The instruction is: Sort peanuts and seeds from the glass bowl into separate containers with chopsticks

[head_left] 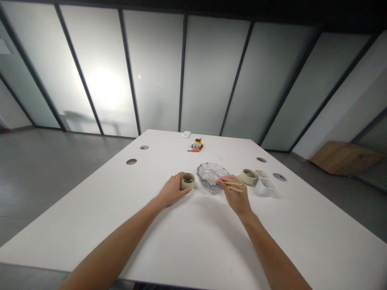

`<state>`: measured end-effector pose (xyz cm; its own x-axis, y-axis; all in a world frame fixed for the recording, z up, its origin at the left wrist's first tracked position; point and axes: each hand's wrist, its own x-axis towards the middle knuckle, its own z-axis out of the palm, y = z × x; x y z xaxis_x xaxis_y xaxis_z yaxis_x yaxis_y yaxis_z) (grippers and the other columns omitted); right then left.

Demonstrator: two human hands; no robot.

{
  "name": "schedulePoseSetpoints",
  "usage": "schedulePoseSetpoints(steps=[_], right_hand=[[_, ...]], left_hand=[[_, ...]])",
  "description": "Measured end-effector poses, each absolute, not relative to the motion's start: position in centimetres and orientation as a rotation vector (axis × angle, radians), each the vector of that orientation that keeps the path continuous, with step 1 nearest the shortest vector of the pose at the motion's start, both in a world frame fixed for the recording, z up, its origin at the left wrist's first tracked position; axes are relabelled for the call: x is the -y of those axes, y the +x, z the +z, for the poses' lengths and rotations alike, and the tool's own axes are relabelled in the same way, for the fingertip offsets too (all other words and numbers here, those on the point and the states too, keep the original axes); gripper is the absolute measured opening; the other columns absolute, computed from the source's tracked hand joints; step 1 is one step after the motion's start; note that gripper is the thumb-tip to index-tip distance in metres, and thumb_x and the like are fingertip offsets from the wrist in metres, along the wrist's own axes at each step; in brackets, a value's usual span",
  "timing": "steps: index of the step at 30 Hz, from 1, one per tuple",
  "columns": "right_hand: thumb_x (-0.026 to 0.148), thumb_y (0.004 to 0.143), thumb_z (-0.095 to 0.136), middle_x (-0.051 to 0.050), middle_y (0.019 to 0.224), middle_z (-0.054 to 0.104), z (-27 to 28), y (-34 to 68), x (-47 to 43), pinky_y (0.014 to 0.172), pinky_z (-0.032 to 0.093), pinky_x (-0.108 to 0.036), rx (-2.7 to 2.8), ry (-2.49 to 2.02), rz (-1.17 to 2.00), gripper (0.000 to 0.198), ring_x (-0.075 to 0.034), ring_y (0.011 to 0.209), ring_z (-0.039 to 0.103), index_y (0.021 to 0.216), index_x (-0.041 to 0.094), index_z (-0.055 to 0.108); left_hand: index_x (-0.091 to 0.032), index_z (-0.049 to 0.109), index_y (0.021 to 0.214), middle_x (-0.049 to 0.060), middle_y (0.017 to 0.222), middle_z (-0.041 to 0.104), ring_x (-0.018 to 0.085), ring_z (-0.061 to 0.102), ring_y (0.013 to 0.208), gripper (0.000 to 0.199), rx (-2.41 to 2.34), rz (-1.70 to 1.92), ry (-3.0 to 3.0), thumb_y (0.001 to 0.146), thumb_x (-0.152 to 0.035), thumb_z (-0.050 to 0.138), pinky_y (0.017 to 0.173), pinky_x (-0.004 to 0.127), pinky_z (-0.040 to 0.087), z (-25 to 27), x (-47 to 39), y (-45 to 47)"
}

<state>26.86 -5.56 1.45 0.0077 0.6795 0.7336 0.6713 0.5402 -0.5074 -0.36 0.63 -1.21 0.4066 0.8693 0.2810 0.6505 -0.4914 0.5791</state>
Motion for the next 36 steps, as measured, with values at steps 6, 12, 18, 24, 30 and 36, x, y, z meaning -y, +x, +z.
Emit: schedulePoseSetpoints(steps=[6, 12, 18, 24, 30, 36], right_hand=[[0.053, 0.103, 0.058, -0.006, 0.086, 0.074, 1.26, 26.79, 5.49, 0.073, 0.057, -0.036, 1.722, -1.152, 0.029, 0.038, -0.022, 0.08, 0.071, 0.086, 0.024, 0.075], [0.05, 0.103, 0.059, -0.005, 0.086, 0.073, 1.05, 27.06, 5.38, 0.072, 0.057, -0.034, 1.713, -1.135, 0.031, 0.035, -0.021, 0.078, 0.07, 0.088, 0.023, 0.075], [0.047, 0.103, 0.06, -0.006, 0.088, 0.073, 1.08, 27.16, 5.46, 0.076, 0.058, -0.035, 1.688, -1.137, 0.01, 0.031, -0.022, 0.08, 0.07, 0.089, 0.023, 0.075], [0.047, 0.103, 0.061, -0.004, 0.084, 0.073, 1.25, 26.72, 5.71, 0.074, 0.057, -0.034, 1.727, -1.127, 0.039, 0.032, -0.021, 0.078, 0.07, 0.084, 0.024, 0.075], [0.045, 0.103, 0.061, -0.004, 0.085, 0.072, 1.35, 26.68, 5.79, 0.072, 0.058, -0.032, 1.728, -1.12, 0.049, 0.031, -0.02, 0.077, 0.07, 0.085, 0.024, 0.075], [0.044, 0.103, 0.061, -0.004, 0.084, 0.072, 1.39, 26.79, 5.84, 0.07, 0.058, -0.032, 1.73, -1.102, 0.033, 0.031, -0.02, 0.076, 0.07, 0.085, 0.024, 0.075]], left_hand=[[-0.023, 0.052, 0.14, 0.014, 0.129, 0.068, 0.036, 0.064, 0.119, 0.059, -1.305, 0.802, 2.288, 0.089, -0.043, 0.072, 0.101, 0.049, 0.052, -1.23, -0.58, -0.27], [-0.021, 0.051, 0.141, 0.014, 0.129, 0.068, 0.036, 0.064, 0.12, 0.061, -1.308, 0.812, 2.263, 0.088, -0.041, 0.073, 0.104, 0.049, 0.051, -1.4, -0.79, -0.22], [-0.022, 0.053, 0.139, 0.013, 0.128, 0.069, 0.035, 0.064, 0.12, 0.058, -1.288, 0.845, 2.266, 0.087, -0.039, 0.073, 0.104, 0.049, 0.051, -1.42, -0.82, -0.24], [-0.022, 0.054, 0.139, 0.012, 0.128, 0.069, 0.035, 0.065, 0.118, 0.058, -1.29, 0.861, 2.273, 0.087, -0.039, 0.073, 0.103, 0.049, 0.052, -1.32, -0.64, -0.27], [-0.022, 0.055, 0.137, 0.012, 0.127, 0.07, 0.035, 0.065, 0.118, 0.057, -1.278, 0.87, 2.273, 0.087, -0.039, 0.074, 0.103, 0.049, 0.052, -1.51, -0.86, -0.32], [-0.023, 0.055, 0.138, 0.011, 0.125, 0.071, 0.035, 0.066, 0.117, 0.057, -1.284, 0.866, 2.265, 0.087, -0.041, 0.075, 0.102, 0.048, 0.053, -1.68, -0.97, -0.34]])
